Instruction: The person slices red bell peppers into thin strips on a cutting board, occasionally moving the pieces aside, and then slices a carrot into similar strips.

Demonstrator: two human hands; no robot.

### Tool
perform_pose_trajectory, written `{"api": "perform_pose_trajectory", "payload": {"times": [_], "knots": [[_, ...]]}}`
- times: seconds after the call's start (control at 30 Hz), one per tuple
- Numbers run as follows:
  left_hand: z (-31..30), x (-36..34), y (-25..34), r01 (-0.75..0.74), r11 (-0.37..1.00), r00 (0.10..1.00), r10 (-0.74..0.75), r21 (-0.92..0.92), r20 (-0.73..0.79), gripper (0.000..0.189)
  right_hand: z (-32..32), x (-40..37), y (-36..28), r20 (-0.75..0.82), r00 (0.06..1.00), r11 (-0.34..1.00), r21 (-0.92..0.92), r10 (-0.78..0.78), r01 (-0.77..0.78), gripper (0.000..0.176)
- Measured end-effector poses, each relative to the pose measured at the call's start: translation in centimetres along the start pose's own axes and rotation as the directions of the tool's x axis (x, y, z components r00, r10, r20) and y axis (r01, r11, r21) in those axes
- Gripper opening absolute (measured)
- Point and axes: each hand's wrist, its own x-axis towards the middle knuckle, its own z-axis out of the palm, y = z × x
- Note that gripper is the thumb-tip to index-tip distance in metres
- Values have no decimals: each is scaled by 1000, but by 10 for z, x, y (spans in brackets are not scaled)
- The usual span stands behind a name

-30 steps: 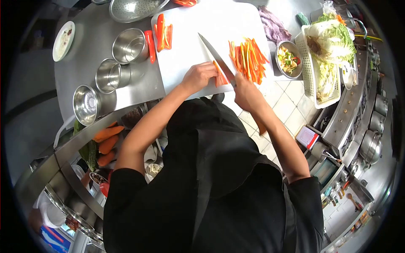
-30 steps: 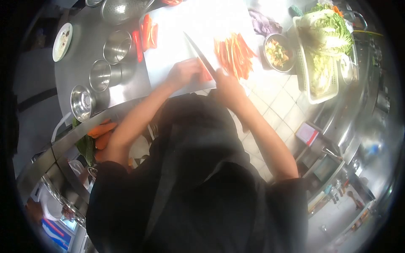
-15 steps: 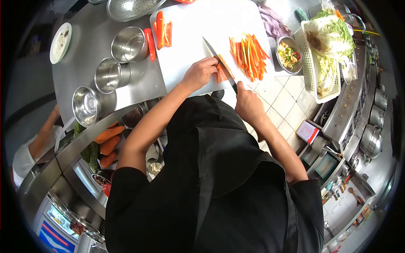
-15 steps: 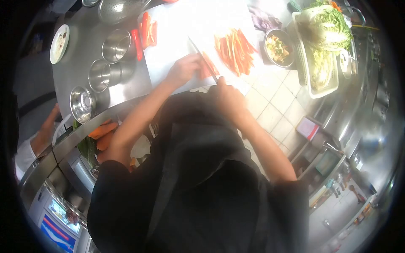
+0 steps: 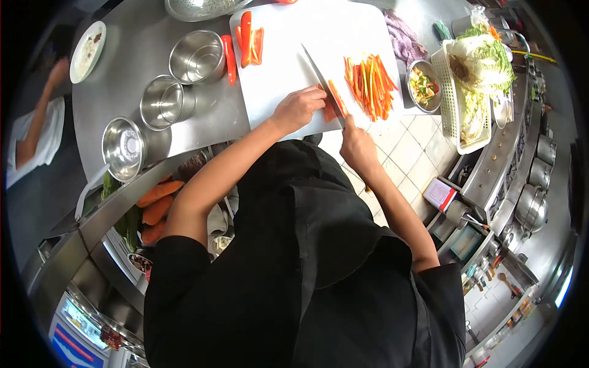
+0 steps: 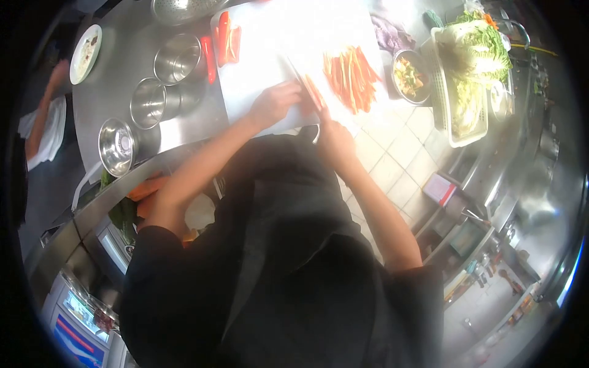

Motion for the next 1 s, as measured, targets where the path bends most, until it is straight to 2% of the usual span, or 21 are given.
{"api": "perform_pose_trajectory", "payload": {"times": [0.07,0.13,0.2,0.23,0.27,0.3,0.33,0.37,0.43,0.47,0.53,0.57,0.63,0.67,0.73,0.77,0.8,0.83,0.9,1.0], "knots": [[-2,1,-1,2,1000,1000,-2,-14,18,15,-7,24,-10,-70,993,989,102,-100,107,22],[-5,2,0,80,991,989,-65,-109,130,15,-10,31,-8,-80,991,993,34,-107,110,22],[-2,1,4,61,997,996,-63,38,58,19,-20,18,-8,-33,995,995,8,-97,97,21],[-12,5,7,160,985,944,-173,66,280,22,-23,2,-10,8,999,999,30,-43,43,21],[1,-5,-1,91,996,989,-90,-1,115,24,-22,-13,-15,-15,1000,1000,26,-13,13,26],[-1,4,8,-31,999,992,32,13,-123,14,-12,-16,-9,50,997,997,49,55,-57,36],[1,6,5,-40,999,992,37,-27,-123,15,7,-11,0,-27,999,998,45,34,-33,46],[9,4,0,-36,999,988,40,30,-150,15,14,3,-1,-47,998,998,47,38,-36,49],[3,3,2,-26,998,998,29,66,-52,13,10,26,-2,-67,997,994,105,-34,41,34],[-9,10,15,-8,1000,1000,9,22,-20,10,-3,30,-9,-30,999,991,128,-40,44,29],[-11,10,18,48,995,999,-50,85,18,7,-14,20,-9,21,1000,993,115,-23,20,29],[-9,13,13,48,995,999,-50,92,14,7,-21,15,-9,18,999,993,115,-29,27,29],[-3,7,13,-15,989,998,24,146,-64,7,-18,-11,-10,96,992,992,87,79,-87,29],[-3,6,12,2,994,997,7,112,-81,9,-4,-11,-7,66,997,999,18,50,-51,34],[-3,6,11,-41,997,992,49,66,-119,13,34,10,6,-89,996,994,103,-15,24,44],[-6,7,14,-3,998,997,8,56,-83,13,28,21,-2,-164,986,987,152,-20,46,37],[-4,5,12,18,998,997,-13,58,-77,11,40,40,10,-174,981,983,145,-89,114,31],[-2,2,9,9,995,997,-1,104,-74,9,19,37,-2,-164,982,986,115,-99,119,28],[-6,5,15,-9,997,997,15,72,-77,8,-9,25,-12,-44,998,990,133,-46,51,29],[-2,2,11,1,994,998,7,110,-69,9,-9,-4,-14,9,1000,995,101,-17,16,28]]}}
